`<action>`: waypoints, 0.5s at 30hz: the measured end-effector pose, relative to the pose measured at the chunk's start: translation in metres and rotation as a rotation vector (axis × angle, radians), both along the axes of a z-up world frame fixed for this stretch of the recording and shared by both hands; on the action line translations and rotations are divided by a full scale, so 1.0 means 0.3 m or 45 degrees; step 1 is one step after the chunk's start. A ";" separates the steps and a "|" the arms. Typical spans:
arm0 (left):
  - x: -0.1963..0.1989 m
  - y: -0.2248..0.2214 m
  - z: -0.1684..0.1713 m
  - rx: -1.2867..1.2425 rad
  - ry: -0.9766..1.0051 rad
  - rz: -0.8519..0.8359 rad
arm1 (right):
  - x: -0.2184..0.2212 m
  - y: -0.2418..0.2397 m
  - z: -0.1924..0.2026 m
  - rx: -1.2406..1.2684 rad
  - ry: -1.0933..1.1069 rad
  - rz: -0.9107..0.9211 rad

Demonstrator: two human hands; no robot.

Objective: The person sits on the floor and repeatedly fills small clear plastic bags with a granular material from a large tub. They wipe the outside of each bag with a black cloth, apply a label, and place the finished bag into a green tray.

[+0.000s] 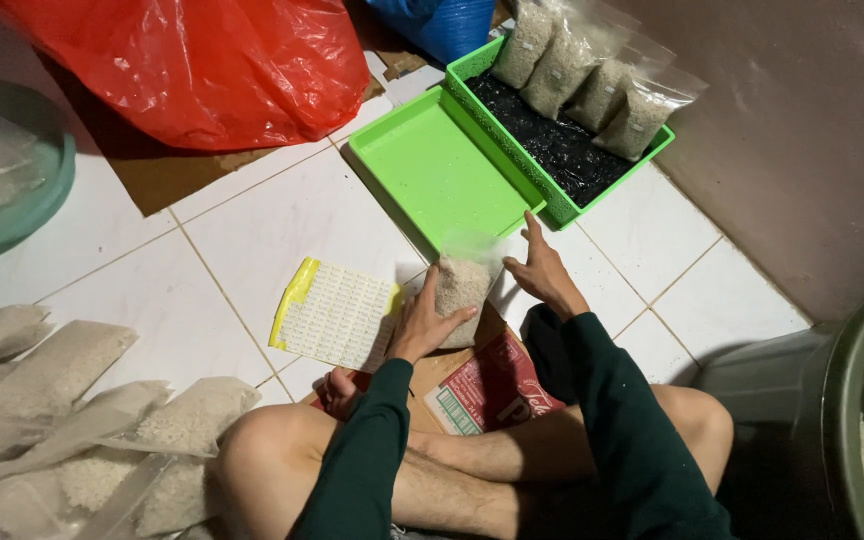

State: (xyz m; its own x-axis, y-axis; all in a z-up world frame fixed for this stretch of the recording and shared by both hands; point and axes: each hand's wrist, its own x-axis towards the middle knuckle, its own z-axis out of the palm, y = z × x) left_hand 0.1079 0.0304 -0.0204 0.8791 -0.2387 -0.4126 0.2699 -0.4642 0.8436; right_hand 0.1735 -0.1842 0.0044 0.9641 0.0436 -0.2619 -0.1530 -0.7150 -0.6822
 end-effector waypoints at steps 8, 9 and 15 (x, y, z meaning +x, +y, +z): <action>-0.009 -0.004 -0.020 0.006 -0.054 0.037 | -0.011 -0.009 -0.030 0.078 -0.193 -0.072; -0.008 -0.007 -0.033 0.007 -0.054 0.033 | -0.018 0.004 -0.002 0.079 -0.193 -0.076; -0.001 -0.006 -0.031 -0.051 -0.033 0.013 | -0.012 0.002 -0.020 -0.042 -0.195 0.101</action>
State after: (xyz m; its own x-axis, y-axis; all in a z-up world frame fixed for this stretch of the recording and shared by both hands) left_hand 0.1075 0.0286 -0.0296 0.8917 -0.2459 -0.3801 0.2522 -0.4273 0.8682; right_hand 0.1698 -0.1836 -0.0015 0.9867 0.1151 -0.1145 0.0090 -0.7429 -0.6693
